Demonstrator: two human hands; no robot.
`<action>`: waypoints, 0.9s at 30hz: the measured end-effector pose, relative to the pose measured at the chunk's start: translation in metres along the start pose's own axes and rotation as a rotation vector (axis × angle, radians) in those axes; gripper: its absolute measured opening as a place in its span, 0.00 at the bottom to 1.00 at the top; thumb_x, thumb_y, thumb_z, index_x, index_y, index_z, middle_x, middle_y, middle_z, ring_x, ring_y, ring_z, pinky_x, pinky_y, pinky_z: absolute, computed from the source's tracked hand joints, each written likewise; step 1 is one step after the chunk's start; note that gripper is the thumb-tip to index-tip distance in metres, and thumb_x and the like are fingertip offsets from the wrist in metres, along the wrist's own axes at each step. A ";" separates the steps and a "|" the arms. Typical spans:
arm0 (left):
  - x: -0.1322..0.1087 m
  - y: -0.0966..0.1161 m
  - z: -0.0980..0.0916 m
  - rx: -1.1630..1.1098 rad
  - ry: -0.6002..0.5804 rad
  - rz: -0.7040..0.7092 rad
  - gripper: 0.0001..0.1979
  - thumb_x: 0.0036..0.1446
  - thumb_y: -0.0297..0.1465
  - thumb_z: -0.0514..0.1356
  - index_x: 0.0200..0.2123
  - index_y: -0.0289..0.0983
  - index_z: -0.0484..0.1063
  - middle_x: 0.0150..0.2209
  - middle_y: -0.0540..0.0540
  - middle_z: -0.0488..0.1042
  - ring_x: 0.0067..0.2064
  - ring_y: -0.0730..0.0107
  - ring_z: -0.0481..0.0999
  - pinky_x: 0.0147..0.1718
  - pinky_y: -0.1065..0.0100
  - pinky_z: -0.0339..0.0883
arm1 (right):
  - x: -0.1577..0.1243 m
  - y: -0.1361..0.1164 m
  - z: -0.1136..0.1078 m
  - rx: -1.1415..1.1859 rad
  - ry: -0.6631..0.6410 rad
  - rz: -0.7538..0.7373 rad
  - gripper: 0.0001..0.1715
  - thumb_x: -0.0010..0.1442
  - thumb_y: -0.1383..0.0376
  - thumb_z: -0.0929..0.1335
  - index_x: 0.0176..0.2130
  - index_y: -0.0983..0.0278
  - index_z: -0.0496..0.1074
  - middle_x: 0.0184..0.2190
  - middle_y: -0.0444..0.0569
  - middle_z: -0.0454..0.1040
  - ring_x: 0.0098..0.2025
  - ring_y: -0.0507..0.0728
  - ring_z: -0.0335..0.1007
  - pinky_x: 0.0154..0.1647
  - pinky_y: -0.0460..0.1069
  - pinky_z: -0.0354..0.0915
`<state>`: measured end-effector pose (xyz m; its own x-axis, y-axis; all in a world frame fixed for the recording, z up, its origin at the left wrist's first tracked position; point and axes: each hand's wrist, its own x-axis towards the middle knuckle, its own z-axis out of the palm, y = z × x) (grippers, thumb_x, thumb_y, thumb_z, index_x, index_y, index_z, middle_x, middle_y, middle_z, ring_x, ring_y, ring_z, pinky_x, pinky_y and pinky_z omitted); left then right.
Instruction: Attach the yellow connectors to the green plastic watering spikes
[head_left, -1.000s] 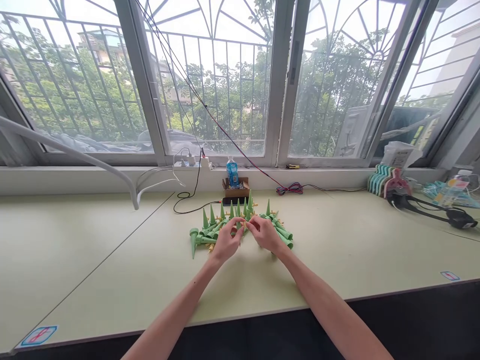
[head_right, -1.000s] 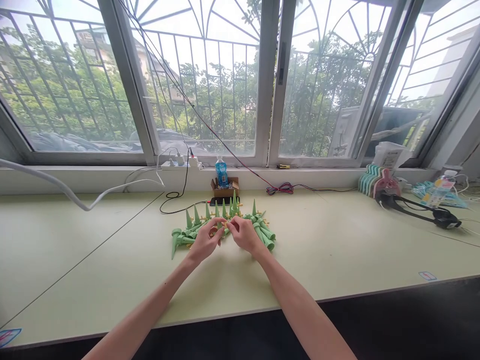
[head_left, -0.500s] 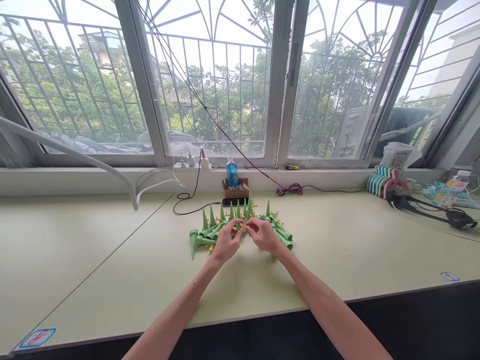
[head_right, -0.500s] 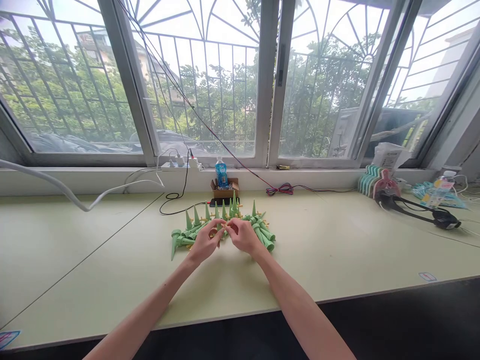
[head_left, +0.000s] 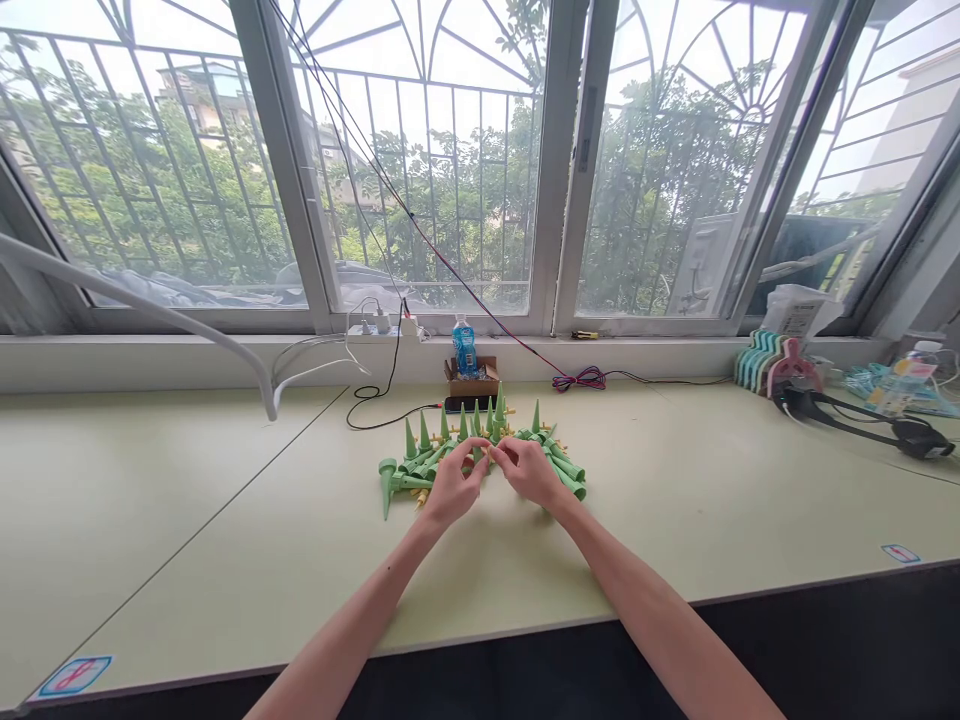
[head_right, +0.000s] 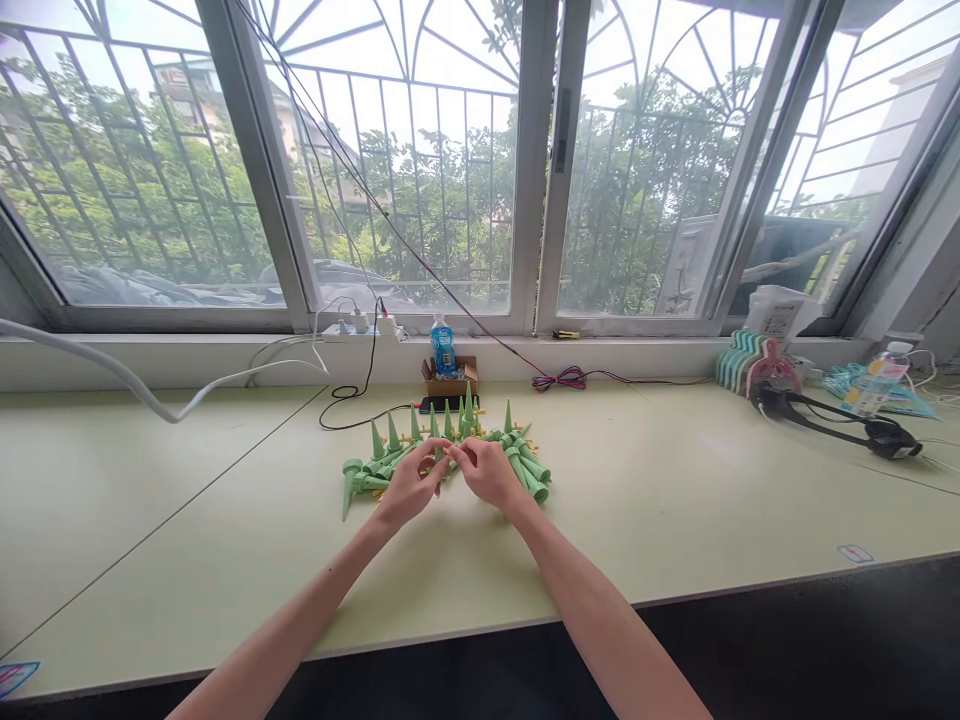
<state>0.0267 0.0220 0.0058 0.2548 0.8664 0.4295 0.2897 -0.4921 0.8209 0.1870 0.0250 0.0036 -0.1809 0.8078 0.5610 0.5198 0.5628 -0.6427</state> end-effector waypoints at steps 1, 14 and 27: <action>0.000 0.000 0.000 0.004 0.001 -0.001 0.14 0.58 0.40 0.55 0.42 0.37 0.69 0.31 0.48 0.72 0.25 0.74 0.68 0.21 0.73 0.64 | 0.000 -0.001 0.000 0.008 0.003 -0.002 0.21 0.65 0.55 0.60 0.25 0.64 0.66 0.18 0.41 0.62 0.21 0.49 0.53 0.24 0.45 0.50; 0.000 0.001 0.000 -0.023 -0.008 -0.009 0.13 0.58 0.39 0.55 0.42 0.38 0.69 0.28 0.50 0.69 0.24 0.74 0.67 0.20 0.73 0.63 | -0.001 -0.001 0.000 0.079 -0.019 -0.014 0.13 0.63 0.60 0.62 0.30 0.64 0.67 0.22 0.43 0.68 0.24 0.50 0.59 0.26 0.45 0.54; -0.001 0.000 0.000 -0.041 -0.032 -0.013 0.13 0.58 0.38 0.56 0.42 0.38 0.69 0.29 0.49 0.70 0.24 0.74 0.67 0.19 0.73 0.63 | 0.000 0.002 0.001 0.030 -0.024 0.002 0.25 0.65 0.53 0.60 0.22 0.63 0.56 0.17 0.40 0.57 0.21 0.49 0.49 0.23 0.46 0.46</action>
<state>0.0260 0.0208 0.0053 0.2805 0.8693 0.4069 0.2552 -0.4762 0.8415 0.1872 0.0261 0.0024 -0.2001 0.8124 0.5476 0.4947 0.5662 -0.6593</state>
